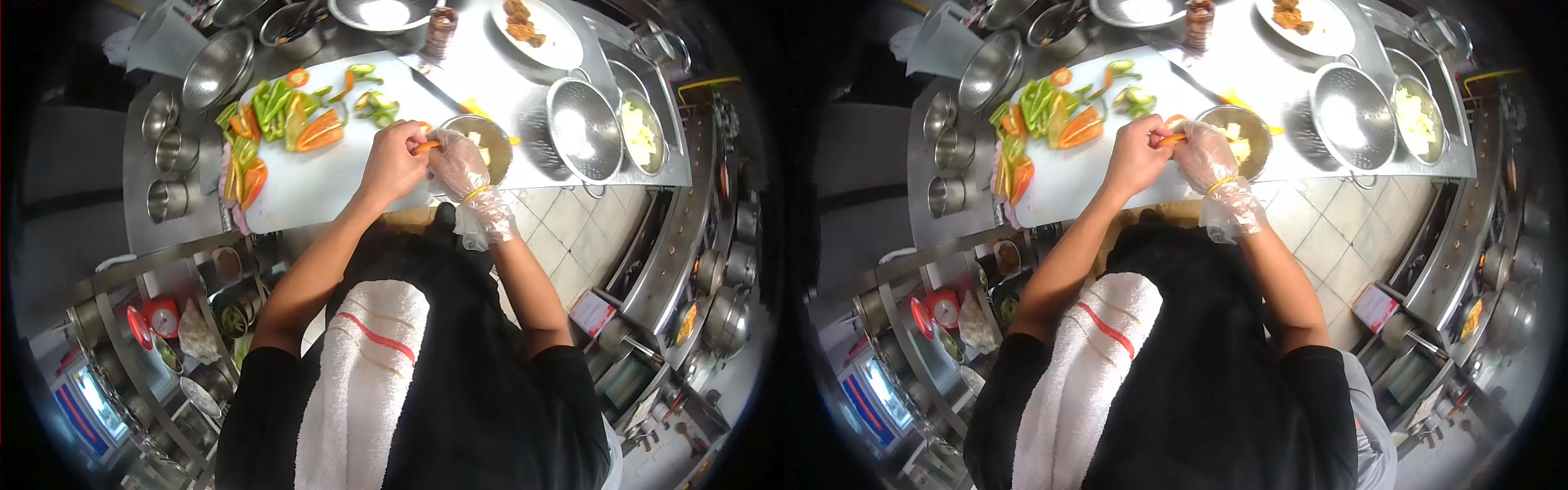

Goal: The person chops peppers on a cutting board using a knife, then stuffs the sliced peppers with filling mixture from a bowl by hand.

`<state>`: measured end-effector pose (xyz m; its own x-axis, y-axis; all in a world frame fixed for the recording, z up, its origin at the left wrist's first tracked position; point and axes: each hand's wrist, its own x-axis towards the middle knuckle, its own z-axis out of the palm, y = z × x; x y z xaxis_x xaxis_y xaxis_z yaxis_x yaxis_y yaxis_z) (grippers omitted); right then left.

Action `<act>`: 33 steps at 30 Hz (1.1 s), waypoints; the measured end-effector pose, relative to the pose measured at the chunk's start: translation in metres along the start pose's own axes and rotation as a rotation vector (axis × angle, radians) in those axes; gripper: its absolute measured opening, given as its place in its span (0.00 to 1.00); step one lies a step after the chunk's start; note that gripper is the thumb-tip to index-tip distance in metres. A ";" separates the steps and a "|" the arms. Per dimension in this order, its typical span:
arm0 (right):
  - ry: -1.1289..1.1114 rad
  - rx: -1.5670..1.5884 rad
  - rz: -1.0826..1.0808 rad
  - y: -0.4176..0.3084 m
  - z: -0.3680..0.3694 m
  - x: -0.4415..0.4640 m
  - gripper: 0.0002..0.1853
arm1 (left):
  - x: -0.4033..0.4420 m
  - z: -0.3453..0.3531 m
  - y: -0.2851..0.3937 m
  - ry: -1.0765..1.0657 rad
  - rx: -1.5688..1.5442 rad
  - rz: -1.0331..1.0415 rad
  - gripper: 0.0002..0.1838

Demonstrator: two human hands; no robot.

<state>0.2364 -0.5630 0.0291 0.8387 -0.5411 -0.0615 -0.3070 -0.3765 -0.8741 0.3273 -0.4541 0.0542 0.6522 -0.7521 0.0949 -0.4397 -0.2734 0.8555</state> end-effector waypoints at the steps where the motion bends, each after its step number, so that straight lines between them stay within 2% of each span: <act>1: -0.054 0.033 0.048 0.011 -0.014 0.001 0.11 | 0.006 0.012 -0.005 -0.011 0.008 0.008 0.06; 2: -0.140 0.198 0.214 0.021 -0.029 0.001 0.11 | 0.011 0.025 -0.016 -0.066 -0.109 -0.042 0.06; 3: -0.134 0.208 0.217 0.034 -0.041 0.000 0.11 | 0.015 0.032 -0.022 -0.119 -0.225 -0.099 0.05; 5: -0.156 0.516 0.201 0.064 -0.059 0.000 0.12 | 0.022 0.039 -0.028 -0.157 -0.437 -0.277 0.03; 6: -0.122 0.266 0.015 0.068 -0.071 -0.001 0.11 | 0.023 0.042 -0.028 -0.117 -0.390 -0.313 0.03; 7: -0.138 0.281 0.018 0.070 -0.075 -0.001 0.11 | 0.022 0.045 -0.029 -0.075 -0.341 -0.350 0.03; 9: 0.190 -0.123 -0.497 0.071 -0.078 -0.003 0.12 | 0.017 0.053 -0.025 -0.044 -0.317 -0.378 0.04; 11: 0.127 -0.210 -0.506 0.066 -0.082 -0.005 0.11 | 0.012 0.063 -0.017 -0.012 -0.298 -0.400 0.04; 13: -0.055 -0.470 -0.544 0.064 -0.079 -0.004 0.09 | 0.008 0.073 0.003 -0.004 -0.180 -0.399 0.06; 14: -0.051 -0.501 -0.570 0.078 -0.071 -0.002 0.07 | 0.005 0.081 0.002 0.030 -0.158 -0.346 0.06; 15: -0.052 -0.491 -0.575 0.078 -0.069 0.001 0.07 | 0.004 0.082 0.002 0.035 -0.149 -0.349 0.06; 17: -0.050 -0.422 -0.416 0.077 -0.067 0.007 0.08 | 0.002 0.084 0.000 0.080 -0.083 -0.351 0.05; 18: -0.057 -0.420 -0.423 0.077 -0.070 0.008 0.08 | 0.000 0.083 0.003 0.089 -0.082 -0.354 0.05; 20: 0.039 -0.230 -0.176 0.079 -0.078 0.010 0.08 | -0.001 0.079 0.009 0.154 -0.022 -0.390 0.05; 21: 0.031 -0.226 -0.184 0.077 -0.082 0.011 0.08 | -0.002 0.079 0.008 0.164 -0.018 -0.395 0.05; 23: -0.144 0.009 -0.468 0.073 -0.091 0.006 0.09 | -0.006 0.085 0.005 0.275 -0.008 -0.212 0.04; 25: -0.113 -0.075 -0.472 0.060 -0.092 -0.002 0.09 | -0.007 0.091 0.012 0.262 -0.033 -0.218 0.03; 27: -0.171 -0.351 -0.523 0.065 -0.084 0.001 0.09 | -0.005 0.100 0.014 0.260 -0.054 -0.213 0.03; 29: -0.186 -0.354 -0.548 0.071 -0.076 0.006 0.10 | -0.007 0.105 0.006 0.263 -0.009 -0.151 0.03; 30: -0.220 -0.417 -0.478 0.072 -0.075 0.007 0.09 | -0.008 0.106 0.007 0.293 -0.023 -0.125 0.04; 31: -0.254 -0.487 -0.407 0.075 -0.075 0.009 0.09 | -0.007 0.103 0.011 0.308 0.093 -0.076 0.04; 33: -0.174 -0.457 -0.210 0.084 -0.074 0.012 0.09 | -0.007 0.095 0.021 0.378 0.167 -0.006 0.06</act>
<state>0.1874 -0.6565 -0.0090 0.9536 -0.3005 -0.0202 -0.2561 -0.7737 -0.5795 0.2546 -0.5121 0.0233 0.8223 -0.4853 0.2972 -0.5092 -0.3941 0.7651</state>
